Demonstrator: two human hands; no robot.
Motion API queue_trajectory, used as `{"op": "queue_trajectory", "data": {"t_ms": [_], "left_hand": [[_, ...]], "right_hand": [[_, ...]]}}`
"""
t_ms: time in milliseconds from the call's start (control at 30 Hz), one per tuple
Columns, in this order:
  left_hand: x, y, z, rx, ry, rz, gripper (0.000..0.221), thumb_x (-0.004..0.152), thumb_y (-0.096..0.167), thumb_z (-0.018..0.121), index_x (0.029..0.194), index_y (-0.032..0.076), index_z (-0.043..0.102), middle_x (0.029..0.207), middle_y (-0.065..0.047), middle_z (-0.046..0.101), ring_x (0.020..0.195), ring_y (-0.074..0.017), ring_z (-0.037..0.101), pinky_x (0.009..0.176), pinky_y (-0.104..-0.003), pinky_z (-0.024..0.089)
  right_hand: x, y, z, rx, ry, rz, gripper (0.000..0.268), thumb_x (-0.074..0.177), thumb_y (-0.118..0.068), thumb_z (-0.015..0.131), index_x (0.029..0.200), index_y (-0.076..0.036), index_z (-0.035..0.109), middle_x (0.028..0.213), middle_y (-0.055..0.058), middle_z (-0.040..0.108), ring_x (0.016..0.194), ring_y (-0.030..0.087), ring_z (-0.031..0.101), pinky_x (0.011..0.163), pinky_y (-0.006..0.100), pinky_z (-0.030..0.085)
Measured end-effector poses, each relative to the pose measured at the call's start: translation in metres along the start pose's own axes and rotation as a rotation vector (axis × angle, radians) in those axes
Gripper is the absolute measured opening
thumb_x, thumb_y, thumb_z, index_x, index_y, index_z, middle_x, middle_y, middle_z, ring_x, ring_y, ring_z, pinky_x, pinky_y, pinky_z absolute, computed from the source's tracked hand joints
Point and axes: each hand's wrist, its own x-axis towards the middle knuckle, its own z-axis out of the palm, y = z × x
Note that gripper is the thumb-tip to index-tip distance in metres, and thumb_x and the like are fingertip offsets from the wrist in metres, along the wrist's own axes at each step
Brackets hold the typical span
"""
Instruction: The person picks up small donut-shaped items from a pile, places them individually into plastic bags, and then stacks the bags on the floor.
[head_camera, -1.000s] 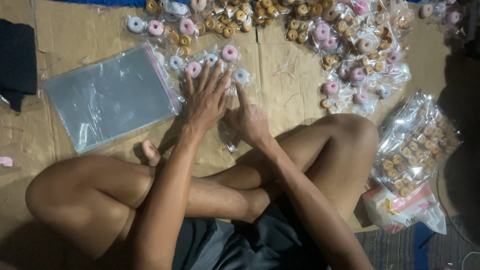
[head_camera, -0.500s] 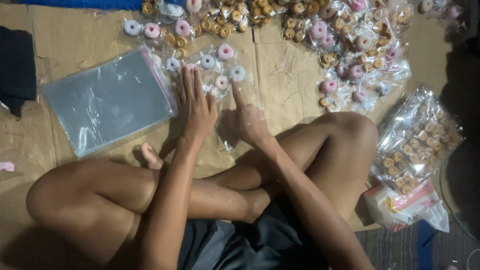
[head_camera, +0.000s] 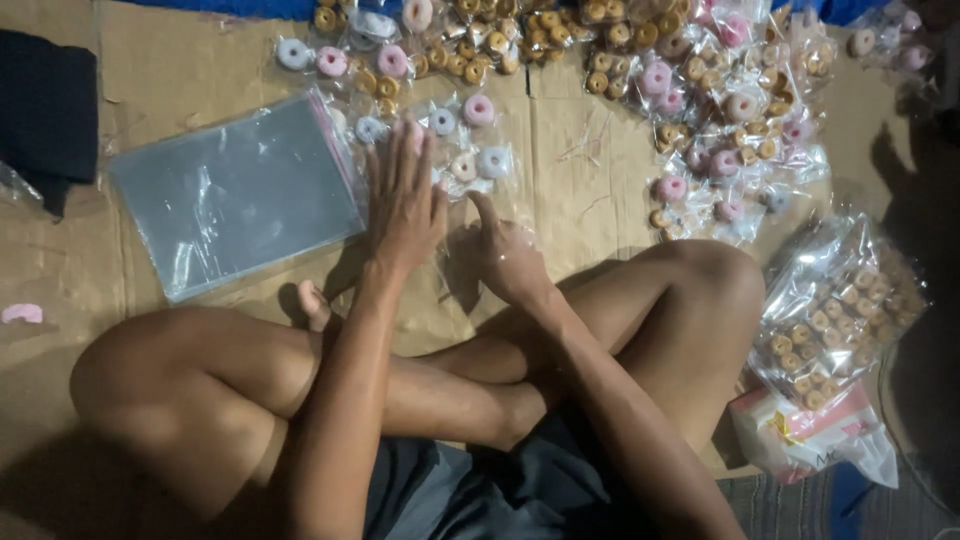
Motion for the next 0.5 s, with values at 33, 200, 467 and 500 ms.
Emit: {"op": "queue_trajectory", "data": {"t_ms": [33,200,467,500], "left_hand": [[0.001,0.004,-0.006,-0.008,0.000,0.047,0.057,0.108,0.032,0.044,0.162,0.013,0.035,0.171,-0.016,0.019,0.159,-0.0329,0.013,0.126,-0.057,0.002],[-0.002,0.007,0.003,-0.005,0.115,0.228,0.054,0.108,0.030,0.049,0.159,0.014,0.043,0.170,-0.013,0.026,0.157,-0.0335,0.022,0.125,-0.059,0.009],[0.001,0.009,0.002,-0.021,0.137,0.298,0.052,0.103,0.023,0.050,0.153,0.014,0.052,0.166,-0.011,0.038,0.155,-0.0348,0.027,0.123,-0.063,0.012],[0.004,0.012,0.002,-0.019,0.145,0.307,0.052,0.103,0.023,0.050,0.153,0.014,0.052,0.166,-0.011,0.038,0.155,-0.0348,0.027,0.123,-0.063,0.012]], "right_hand": [[-0.001,-0.002,0.001,-0.042,0.024,-0.030,0.067,0.100,-0.028,0.051,0.161,-0.025,0.024,0.104,0.022,0.073,0.097,0.049,0.072,0.081,0.065,0.055],[-0.002,-0.026,-0.020,-0.203,-0.008,0.025,0.070,0.101,-0.025,0.049,0.163,-0.023,0.019,0.094,0.027,0.072,0.093,0.052,0.072,0.082,0.064,0.056],[-0.009,-0.041,-0.029,-0.306,-0.160,0.053,0.091,0.096,-0.017,0.057,0.167,-0.018,0.001,0.103,0.032,0.073,0.101,0.050,0.073,0.086,0.060,0.056],[-0.008,-0.029,-0.019,-0.307,-0.148,0.051,0.091,0.096,-0.017,0.057,0.167,-0.018,0.001,0.103,0.032,0.073,0.101,0.050,0.073,0.086,0.060,0.056]]}}
